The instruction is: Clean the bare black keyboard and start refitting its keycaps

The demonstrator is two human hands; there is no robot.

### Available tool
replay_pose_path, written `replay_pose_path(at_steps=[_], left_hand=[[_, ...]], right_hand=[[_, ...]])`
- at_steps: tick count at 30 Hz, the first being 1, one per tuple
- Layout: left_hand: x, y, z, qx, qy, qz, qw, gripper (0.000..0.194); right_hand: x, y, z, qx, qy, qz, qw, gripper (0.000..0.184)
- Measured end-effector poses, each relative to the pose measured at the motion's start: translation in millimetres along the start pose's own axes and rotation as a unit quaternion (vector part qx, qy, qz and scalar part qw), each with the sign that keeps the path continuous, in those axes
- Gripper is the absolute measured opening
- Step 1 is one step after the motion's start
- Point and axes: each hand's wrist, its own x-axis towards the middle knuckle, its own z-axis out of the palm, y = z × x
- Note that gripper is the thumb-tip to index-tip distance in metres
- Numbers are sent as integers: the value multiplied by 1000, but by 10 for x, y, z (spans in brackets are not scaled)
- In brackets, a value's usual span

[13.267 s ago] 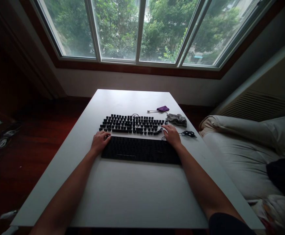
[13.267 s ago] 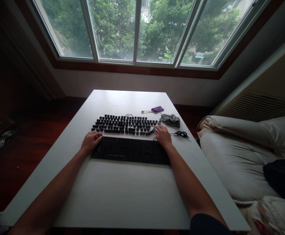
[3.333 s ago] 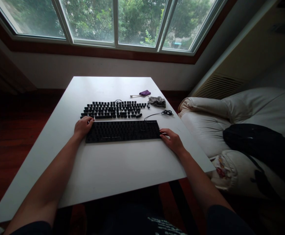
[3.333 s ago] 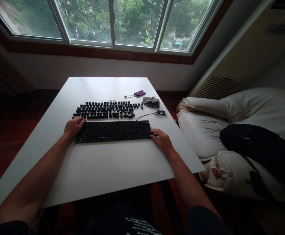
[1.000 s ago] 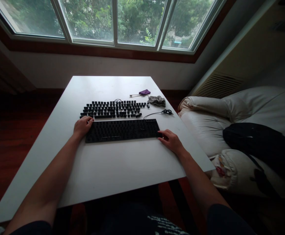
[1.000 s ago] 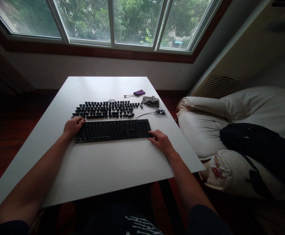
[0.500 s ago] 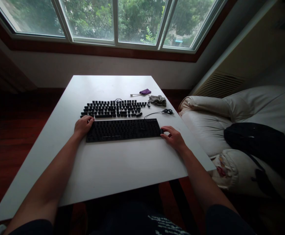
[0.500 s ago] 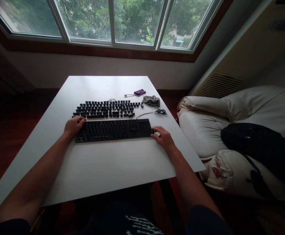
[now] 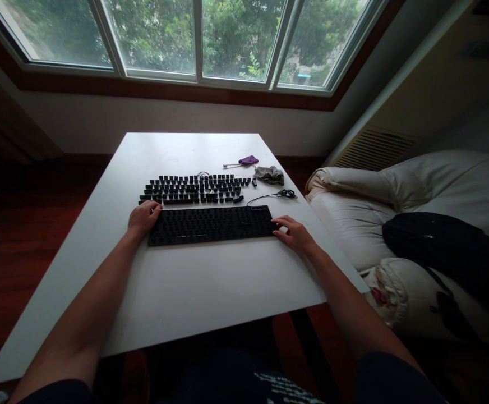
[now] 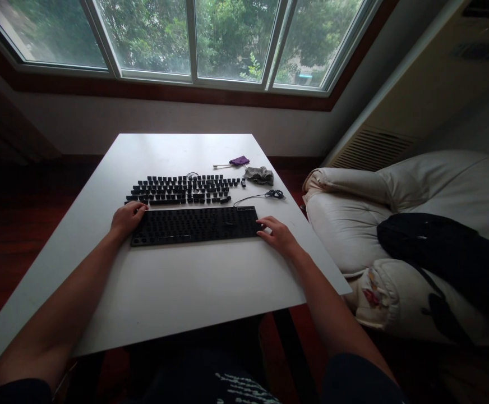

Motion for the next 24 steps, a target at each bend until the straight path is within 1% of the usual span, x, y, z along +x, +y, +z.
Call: replay_pose_path(at_steps=[10, 17, 21, 24], left_hand=[[5, -20, 18, 4, 5, 6, 1000, 33], [2, -30, 25, -2, 10, 7, 1000, 32], [-2, -20, 24, -4, 7, 0, 1000, 32], [-6, -13, 23, -2, 8, 1, 1000, 32]], right_hand=[[-24, 10, 9, -3, 5, 5, 1000, 37], [-5, -24, 44, -18, 29, -4, 999, 37], [14, -9, 64, -3, 37, 2, 999, 37], [11, 34, 76, 26, 48, 20, 998, 38]])
